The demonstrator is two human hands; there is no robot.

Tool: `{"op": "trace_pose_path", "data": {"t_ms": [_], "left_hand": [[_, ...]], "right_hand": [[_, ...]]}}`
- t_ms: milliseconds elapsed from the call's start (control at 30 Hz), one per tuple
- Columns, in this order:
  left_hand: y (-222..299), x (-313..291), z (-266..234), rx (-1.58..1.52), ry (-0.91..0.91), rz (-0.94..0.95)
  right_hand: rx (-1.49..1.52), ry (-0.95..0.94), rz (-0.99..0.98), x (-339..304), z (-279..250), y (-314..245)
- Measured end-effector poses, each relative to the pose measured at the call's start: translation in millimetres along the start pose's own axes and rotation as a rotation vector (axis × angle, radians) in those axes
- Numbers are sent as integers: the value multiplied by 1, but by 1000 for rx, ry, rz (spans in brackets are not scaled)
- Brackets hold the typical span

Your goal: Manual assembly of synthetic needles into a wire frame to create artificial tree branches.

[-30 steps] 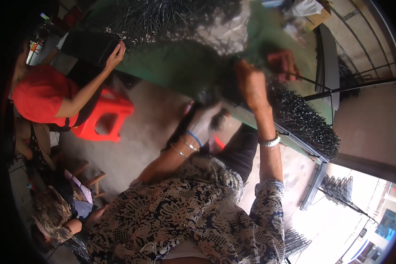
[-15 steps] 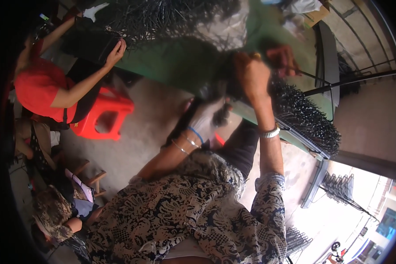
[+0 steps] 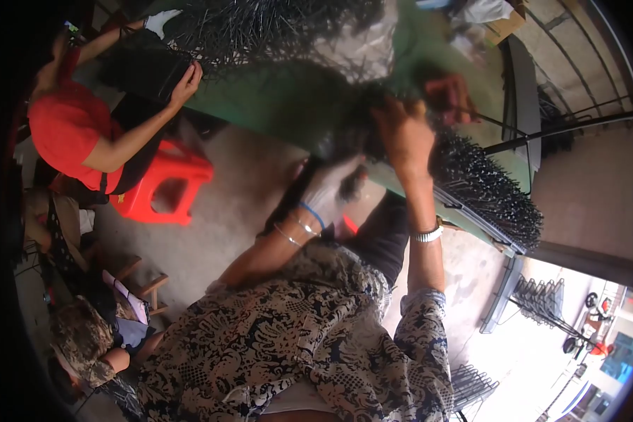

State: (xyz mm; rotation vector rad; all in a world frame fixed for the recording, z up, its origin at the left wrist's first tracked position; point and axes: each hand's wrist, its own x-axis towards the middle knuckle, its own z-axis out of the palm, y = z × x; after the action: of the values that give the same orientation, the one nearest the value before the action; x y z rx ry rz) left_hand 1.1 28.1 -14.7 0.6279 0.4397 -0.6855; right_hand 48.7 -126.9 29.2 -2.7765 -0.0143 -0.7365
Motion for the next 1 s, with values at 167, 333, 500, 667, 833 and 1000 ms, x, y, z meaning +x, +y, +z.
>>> {"op": "trace_pose_path", "data": {"t_ms": [167, 333, 500, 667, 833, 1000], "left_hand": [[1, 4, -2, 50, -11, -11], [5, -7, 11, 47, 40, -26], [9, -12, 17, 57, 10, -14], [7, -6, 11, 149, 14, -9], [9, -1, 2, 279, -13, -19], [2, 0, 4, 138, 24, -96]], "right_hand": [[758, -343, 256, -10, -19, 2], [895, -363, 376, -15, -26, -1], [1004, -451, 413, -23, -21, 2], [1040, -426, 509, -22, -21, 2], [1030, -446, 479, -21, -26, 0], [1042, -468, 447, -21, -30, 1]]}}
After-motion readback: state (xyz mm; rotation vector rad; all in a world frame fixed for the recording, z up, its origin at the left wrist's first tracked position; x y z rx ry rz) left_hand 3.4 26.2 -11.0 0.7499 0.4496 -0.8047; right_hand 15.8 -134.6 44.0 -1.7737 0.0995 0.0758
